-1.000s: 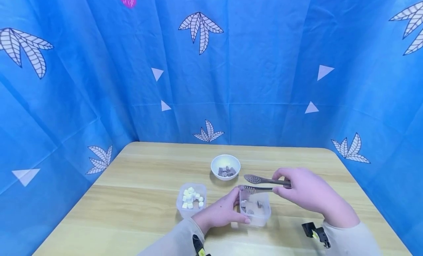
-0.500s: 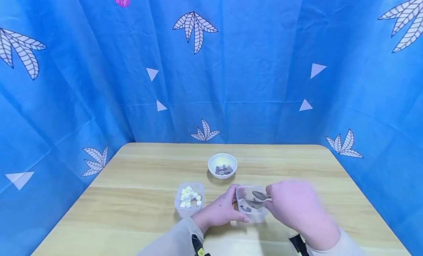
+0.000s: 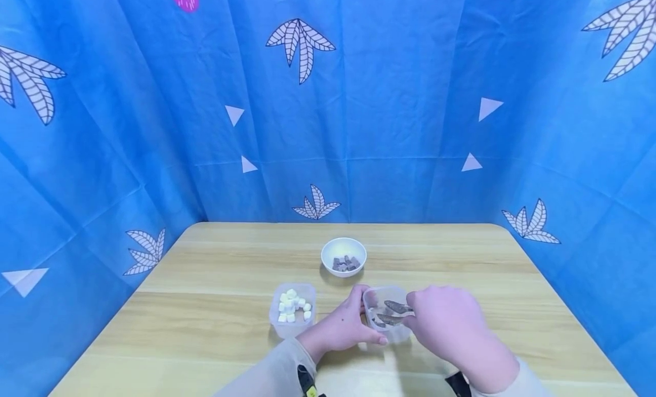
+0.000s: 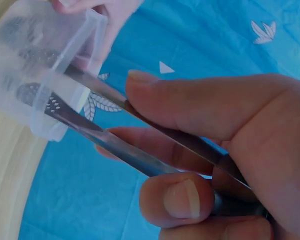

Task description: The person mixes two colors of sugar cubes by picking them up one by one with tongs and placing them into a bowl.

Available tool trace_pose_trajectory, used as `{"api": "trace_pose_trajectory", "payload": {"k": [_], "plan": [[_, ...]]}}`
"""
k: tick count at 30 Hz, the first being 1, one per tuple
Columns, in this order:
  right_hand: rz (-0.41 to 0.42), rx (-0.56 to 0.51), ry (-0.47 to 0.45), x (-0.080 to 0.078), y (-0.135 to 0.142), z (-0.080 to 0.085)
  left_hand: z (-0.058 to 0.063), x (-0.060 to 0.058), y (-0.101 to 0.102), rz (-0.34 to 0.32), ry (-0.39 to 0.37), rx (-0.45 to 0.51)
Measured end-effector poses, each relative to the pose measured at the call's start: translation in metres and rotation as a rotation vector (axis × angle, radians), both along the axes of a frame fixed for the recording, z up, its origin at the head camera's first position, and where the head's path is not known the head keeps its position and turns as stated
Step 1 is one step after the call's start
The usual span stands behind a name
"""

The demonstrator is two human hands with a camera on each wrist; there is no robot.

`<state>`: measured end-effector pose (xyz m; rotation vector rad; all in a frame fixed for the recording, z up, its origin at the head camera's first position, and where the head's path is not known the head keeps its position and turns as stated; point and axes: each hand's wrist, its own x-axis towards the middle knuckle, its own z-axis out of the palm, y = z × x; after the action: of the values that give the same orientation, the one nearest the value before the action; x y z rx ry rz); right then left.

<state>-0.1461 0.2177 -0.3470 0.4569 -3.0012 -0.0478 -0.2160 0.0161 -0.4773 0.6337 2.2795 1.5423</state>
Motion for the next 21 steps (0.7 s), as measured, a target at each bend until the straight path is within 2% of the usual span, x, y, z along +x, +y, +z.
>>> {"api": "trace_pose_trajectory", "payload": {"k": [3,8,15,21], "plan": [[-0.005,-0.025,-0.008,0.000,0.003,0.003,0.001,0.000,0.000,-0.002,0.010,-0.016],[-0.007,-0.003,-0.037,-0.005,0.000,0.003,0.004,-0.001,-0.001,0.002,0.023,-0.043],[0.119,-0.053,-0.043,-0.016,0.009,-0.004,0.002,-0.002,-0.002,-0.030,0.010,0.005],[0.206,-0.138,-0.017,-0.018,0.026,0.005,0.001,-0.003,-0.003,-0.040,0.023,-0.007]]}}
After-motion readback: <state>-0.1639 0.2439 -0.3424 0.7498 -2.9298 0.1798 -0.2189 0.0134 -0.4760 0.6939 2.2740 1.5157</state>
